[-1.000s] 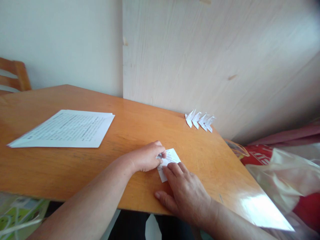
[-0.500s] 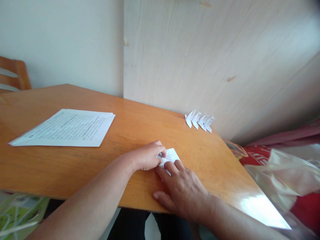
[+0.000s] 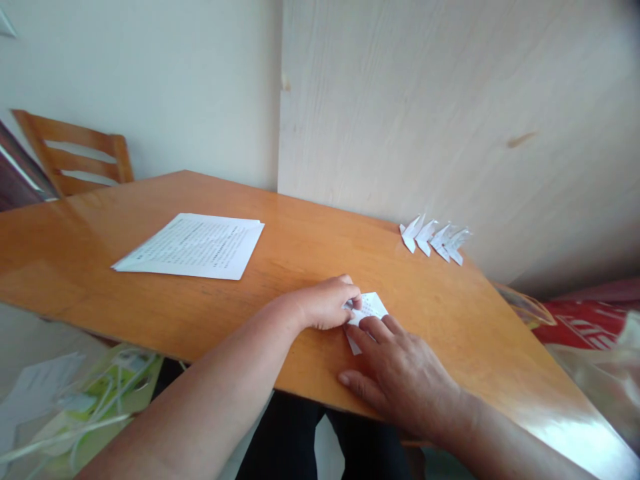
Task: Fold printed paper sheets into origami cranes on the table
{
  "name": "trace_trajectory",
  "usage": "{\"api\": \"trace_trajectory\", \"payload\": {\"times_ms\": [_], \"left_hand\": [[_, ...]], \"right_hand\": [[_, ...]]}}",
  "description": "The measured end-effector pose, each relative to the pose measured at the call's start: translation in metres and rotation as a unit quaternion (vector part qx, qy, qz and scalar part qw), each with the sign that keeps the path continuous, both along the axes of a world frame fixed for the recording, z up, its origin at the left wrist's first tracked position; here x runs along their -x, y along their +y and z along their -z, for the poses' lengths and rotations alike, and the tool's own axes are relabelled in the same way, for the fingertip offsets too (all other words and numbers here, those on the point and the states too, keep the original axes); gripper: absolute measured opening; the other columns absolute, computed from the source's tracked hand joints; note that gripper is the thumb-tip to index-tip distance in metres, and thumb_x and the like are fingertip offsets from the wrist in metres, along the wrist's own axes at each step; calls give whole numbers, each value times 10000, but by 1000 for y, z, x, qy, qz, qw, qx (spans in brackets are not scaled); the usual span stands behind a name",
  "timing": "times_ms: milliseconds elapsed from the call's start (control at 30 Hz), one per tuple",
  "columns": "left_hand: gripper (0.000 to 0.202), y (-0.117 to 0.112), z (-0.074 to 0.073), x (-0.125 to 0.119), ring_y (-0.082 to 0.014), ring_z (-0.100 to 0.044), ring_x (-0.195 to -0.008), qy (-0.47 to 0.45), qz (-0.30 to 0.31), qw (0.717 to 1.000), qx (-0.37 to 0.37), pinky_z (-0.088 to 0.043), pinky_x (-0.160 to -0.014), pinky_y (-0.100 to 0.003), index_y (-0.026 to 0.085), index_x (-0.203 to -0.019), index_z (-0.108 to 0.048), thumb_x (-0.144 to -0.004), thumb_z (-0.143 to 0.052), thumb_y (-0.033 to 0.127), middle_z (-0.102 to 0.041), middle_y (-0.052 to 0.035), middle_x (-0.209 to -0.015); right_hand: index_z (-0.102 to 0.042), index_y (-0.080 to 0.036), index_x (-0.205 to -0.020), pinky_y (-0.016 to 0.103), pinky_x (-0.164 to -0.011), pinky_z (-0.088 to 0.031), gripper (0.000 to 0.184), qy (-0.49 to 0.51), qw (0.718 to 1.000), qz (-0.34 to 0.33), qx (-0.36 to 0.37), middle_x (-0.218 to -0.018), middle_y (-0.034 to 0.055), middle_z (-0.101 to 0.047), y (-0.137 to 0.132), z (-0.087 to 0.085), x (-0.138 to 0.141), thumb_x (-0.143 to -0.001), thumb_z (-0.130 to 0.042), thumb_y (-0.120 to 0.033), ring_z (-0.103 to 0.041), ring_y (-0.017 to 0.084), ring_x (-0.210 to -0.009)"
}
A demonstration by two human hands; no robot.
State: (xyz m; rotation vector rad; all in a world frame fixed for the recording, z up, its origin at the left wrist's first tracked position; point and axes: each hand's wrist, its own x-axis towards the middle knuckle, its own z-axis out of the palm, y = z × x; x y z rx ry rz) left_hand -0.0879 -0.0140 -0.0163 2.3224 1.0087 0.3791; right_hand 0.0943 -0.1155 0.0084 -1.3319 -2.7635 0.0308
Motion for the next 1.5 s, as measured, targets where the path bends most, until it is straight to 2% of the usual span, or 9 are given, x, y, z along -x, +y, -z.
{"api": "trace_trajectory", "payload": {"times_ms": [133,267,467,867,1067,1133,1233,1367,1500], "left_hand": [[185,-1,-1,1,-198,-582,-1028,-1,-4,1000,-3,-462,-931,-301,232,-1028,-655,-847,-617,226,-577,-31,-1101],[191,0,1,1,-195,-579,-1020,-9,-1,1000,-10,-461,-923,-298,234,-1015,-656,-833,-610,198,-574,-31,-1094],[214,1,0,1,-195,-571,-1003,-4,5,1000,-17,-464,-882,-285,234,-1014,-662,-824,-588,170,-576,-30,-1081],[187,-9,-17,1,-192,-575,-1003,17,-18,1000,8,-453,-868,-276,217,-991,-633,-828,-545,194,-573,-33,-1090],[186,-8,-17,0,-195,-577,-1003,18,-20,1000,14,-455,-870,-284,215,-984,-628,-825,-536,185,-571,-35,-1091],[191,-8,-18,1,-195,-576,-1007,19,-17,1000,15,-454,-877,-285,215,-992,-629,-828,-536,183,-568,-36,-1095],[187,-8,-17,1,-197,-577,-1013,20,-16,1000,16,-455,-880,-288,214,-1003,-630,-840,-540,192,-568,-39,-1101],[173,-6,-15,1,-204,-570,-1036,12,-11,1000,10,-455,-902,-297,210,-986,-634,-829,-565,183,-570,-41,-1095],[151,-4,-12,0,-206,-574,-1017,9,-4,1000,10,-468,-887,-298,206,-971,-642,-845,-560,192,-568,-44,-1077]], "right_hand": [[-621,-212,-1164,451,-841,-487,370,2,1000,2,4,-1085,121,-609,1,-2,1,-917,-573,-483,-534,298,-1035],[-639,-221,-1157,491,-912,-418,378,8,1000,13,-20,-1076,105,-616,-1,-3,-5,-917,-571,-504,-524,301,-1024],[-679,-241,-1079,467,-870,-371,361,9,998,45,-43,-998,85,-617,-4,-3,-23,-930,-545,-541,-521,287,-951],[-649,-274,-1222,450,-864,-376,416,2,996,76,-44,-1017,80,-612,-11,-1,-53,-931,-544,-553,-529,277,-958],[-690,-252,-1118,443,-844,-393,354,13,994,94,-48,-964,78,-610,-13,-3,-69,-926,-576,-526,-539,265,-926],[-700,-240,-1044,429,-830,-403,295,37,994,97,-36,-940,70,-606,-11,-5,-72,-924,-597,-489,-547,252,-904],[-678,-212,-988,363,-780,-430,173,127,986,104,4,-938,61,-608,-3,-5,-68,-953,-564,-336,-569,206,-860],[-617,-194,-894,278,-666,-419,114,274,952,130,51,-843,15,-617,20,-1,-43,-930,-511,-173,-573,146,-755],[-584,-191,-824,244,-606,-389,114,323,932,127,109,-740,-21,-604,45,5,-17,-865,-521,-105,-546,123,-684]]}}
